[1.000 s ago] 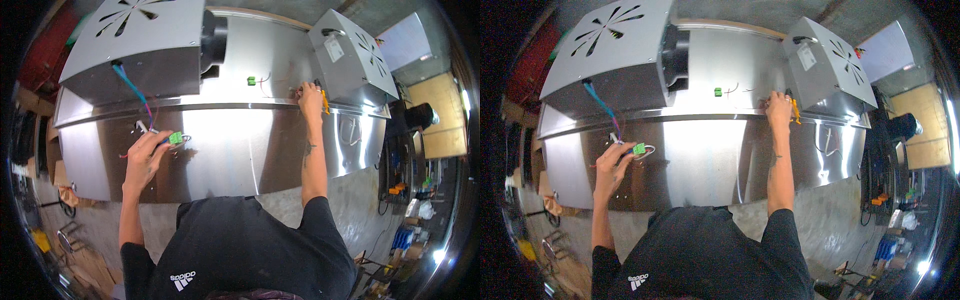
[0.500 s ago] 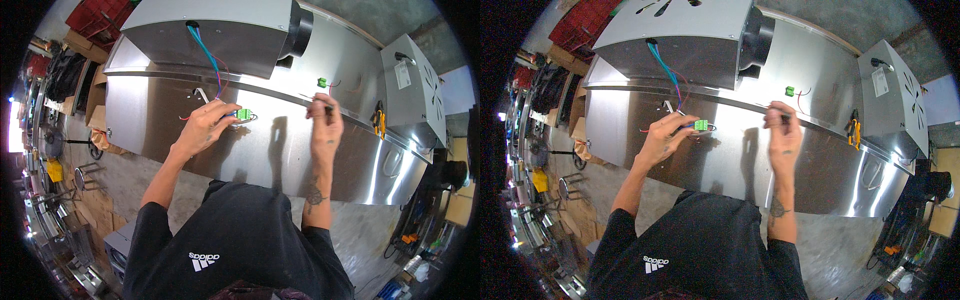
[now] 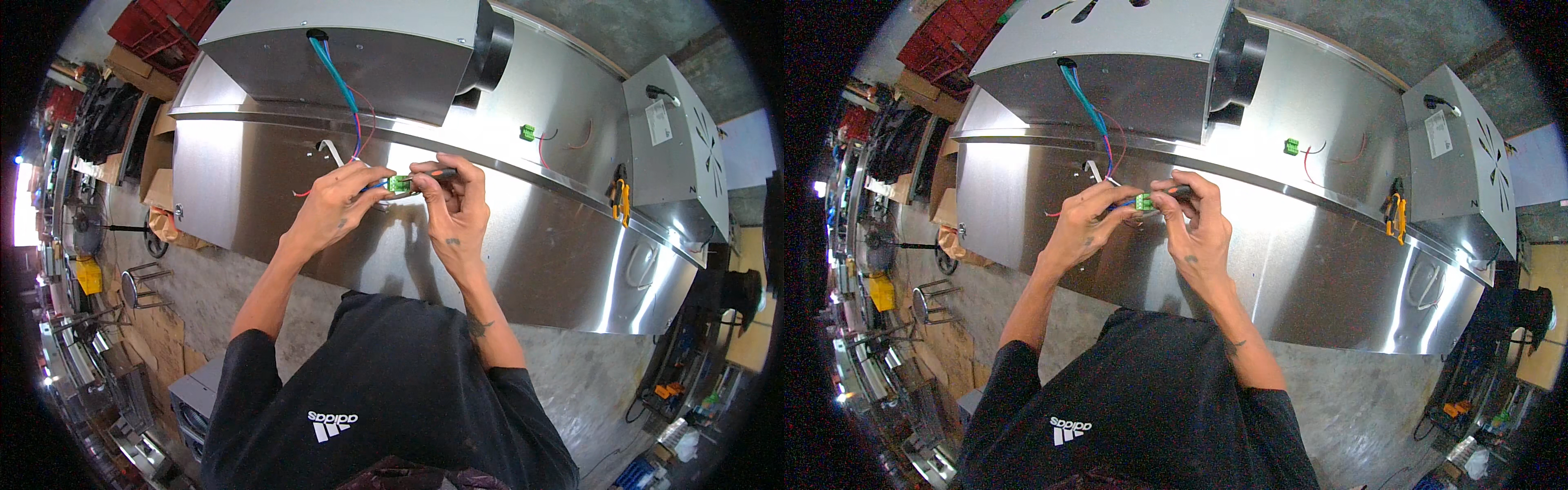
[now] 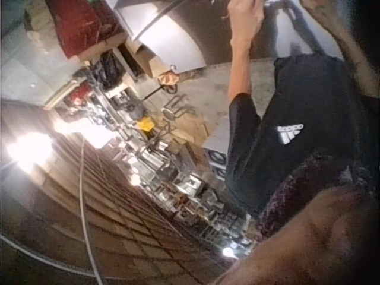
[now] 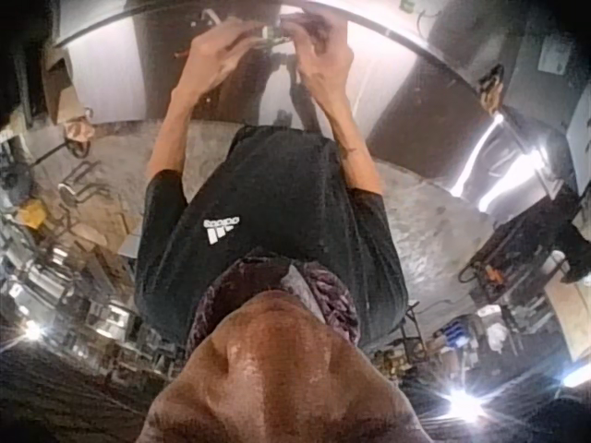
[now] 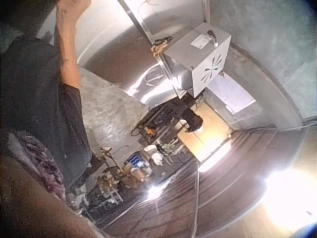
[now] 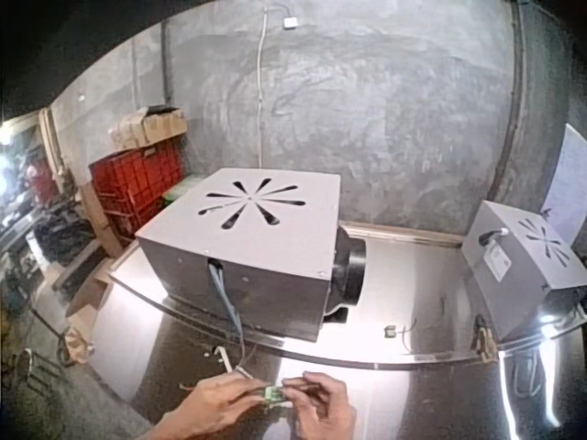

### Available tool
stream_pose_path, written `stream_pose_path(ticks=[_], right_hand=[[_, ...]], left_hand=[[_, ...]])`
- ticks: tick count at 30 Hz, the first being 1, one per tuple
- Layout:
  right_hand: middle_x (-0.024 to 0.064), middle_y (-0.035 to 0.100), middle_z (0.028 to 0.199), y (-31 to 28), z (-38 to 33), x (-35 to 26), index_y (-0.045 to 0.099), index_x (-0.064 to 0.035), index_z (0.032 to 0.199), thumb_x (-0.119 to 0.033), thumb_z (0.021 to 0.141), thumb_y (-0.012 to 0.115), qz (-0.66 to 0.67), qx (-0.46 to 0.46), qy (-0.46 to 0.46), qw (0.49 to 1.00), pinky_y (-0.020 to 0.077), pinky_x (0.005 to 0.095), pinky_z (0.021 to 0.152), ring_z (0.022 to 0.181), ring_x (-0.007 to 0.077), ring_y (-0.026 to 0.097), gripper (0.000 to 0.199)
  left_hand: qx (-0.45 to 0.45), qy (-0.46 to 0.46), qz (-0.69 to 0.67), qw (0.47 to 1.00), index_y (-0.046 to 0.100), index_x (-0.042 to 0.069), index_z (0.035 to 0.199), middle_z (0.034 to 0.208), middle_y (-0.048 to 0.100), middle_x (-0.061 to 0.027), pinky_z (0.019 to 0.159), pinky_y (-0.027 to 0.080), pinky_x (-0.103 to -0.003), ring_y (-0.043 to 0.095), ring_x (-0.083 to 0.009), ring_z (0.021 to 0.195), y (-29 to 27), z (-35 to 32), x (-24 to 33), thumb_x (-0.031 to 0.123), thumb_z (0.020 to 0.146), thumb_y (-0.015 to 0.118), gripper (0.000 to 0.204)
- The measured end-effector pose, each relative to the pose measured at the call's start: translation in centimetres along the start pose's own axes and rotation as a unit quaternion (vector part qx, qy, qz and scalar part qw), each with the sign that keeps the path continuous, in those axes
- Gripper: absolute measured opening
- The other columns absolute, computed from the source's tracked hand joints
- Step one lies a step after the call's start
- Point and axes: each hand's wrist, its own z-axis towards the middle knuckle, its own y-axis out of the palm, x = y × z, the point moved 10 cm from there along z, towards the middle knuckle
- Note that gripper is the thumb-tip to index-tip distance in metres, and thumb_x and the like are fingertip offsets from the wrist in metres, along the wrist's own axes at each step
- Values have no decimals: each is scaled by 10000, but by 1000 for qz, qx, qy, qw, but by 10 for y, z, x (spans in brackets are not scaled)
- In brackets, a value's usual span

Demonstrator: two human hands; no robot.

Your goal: The person strips insulation from several colored wires using pliers, then inserts the exposed ends into green terminal blocks and tightens the screws with a screwdriver. The person repeats this process for multiple wires, securing each connection on a stainless steel workbench.

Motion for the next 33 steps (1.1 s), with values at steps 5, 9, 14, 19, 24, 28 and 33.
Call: stream_pose_path(ticks=[5,9,14,19,24,28,33], right_hand=[[188,760,1182,1,-2,9,515,-6,1395,-13,1072,664,11,-3,18,1000,647,325,899,1044,195,759,356],[193,750,1195,2,-2,10,530,-1,1420,-4,1076,649,15,-4,27,1000,649,338,897,1064,211,761,364],[182,747,1196,1,1,0,558,-17,1482,17,1069,633,-54,-14,-27,998,653,333,873,1035,215,773,421],[184,742,1184,6,2,-10,574,-23,1500,84,1032,634,-84,-33,-57,994,655,343,876,1031,227,774,484],[187,735,1171,10,4,-18,577,-34,1504,152,987,637,-99,-47,-95,989,656,350,877,1054,239,761,552],[180,736,1181,12,3,-19,575,-47,1497,141,995,629,-101,-63,-104,987,656,354,898,1065,250,764,539],[142,747,1192,12,7,-28,602,-56,1435,105,1007,639,-147,-101,-117,977,667,336,925,1073,224,773,458]], left_hand=[[-5,-3,4,1000,753,-13,1227,1045,761,-138,807,574,-379,732,-260,902,0,1,2,58,955,791,284],[-1,12,2,1000,752,-17,1234,1058,765,-143,818,576,-379,739,-263,920,0,1,3,57,961,784,285],[-16,-5,12,1000,750,-24,1234,1060,762,-148,822,576,-378,740,-268,923,1,2,3,60,962,782,287],[-16,5,19,1000,750,-16,1232,1042,756,-142,811,576,-386,734,-269,905,1,2,3,70,959,786,289],[-10,20,22,999,749,-10,1234,1042,756,-141,810,579,-397,732,-268,903,2,3,6,69,949,795,300],[-12,21,15,1000,751,-5,1239,1045,757,-142,808,579,-398,730,-274,904,4,3,5,57,940,800,310],[-7,37,24,999,746,-8,1208,996,724,-130,767,573,-414,708,-270,854,3,6,9,106,973,777,263]])
